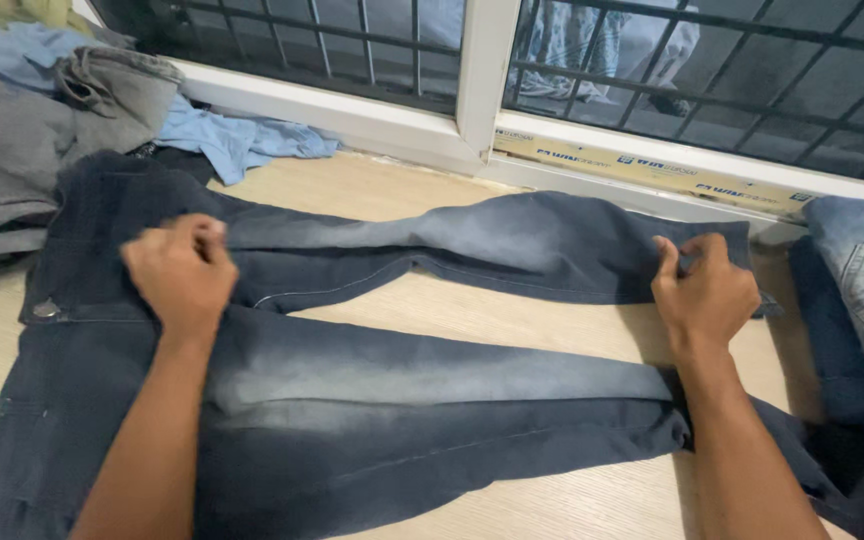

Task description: The person folds a navy blue t-shirt with a graphic print on a light-colored table, then folds a pair of dark gray jeans. The person smooths and aligns the garments, folds them into compact rectangles, and places the folded t-shirt on a stack of other folded clothes.

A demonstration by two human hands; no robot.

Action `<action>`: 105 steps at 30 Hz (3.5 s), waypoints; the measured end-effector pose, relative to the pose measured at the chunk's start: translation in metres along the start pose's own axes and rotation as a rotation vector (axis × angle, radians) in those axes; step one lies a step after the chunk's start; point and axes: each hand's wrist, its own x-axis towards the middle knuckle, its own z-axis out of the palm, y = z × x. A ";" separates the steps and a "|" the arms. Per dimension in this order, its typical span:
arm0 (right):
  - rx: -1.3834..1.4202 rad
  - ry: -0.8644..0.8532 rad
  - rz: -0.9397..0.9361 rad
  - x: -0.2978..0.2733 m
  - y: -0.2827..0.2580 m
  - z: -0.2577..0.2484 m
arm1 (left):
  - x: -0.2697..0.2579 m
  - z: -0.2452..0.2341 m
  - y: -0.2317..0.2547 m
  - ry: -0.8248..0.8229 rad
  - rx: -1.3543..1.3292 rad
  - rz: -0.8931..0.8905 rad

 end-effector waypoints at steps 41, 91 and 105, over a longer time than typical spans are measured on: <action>-0.006 -0.107 -0.229 -0.002 0.077 0.005 | -0.005 0.058 -0.060 -0.463 0.224 0.292; 0.216 -0.818 -0.776 -0.180 -0.101 -0.115 | -0.226 -0.214 -0.083 0.091 -0.033 0.119; 0.020 -1.296 -0.542 -0.095 -0.088 -0.188 | -0.165 -0.254 -0.106 0.351 0.174 0.335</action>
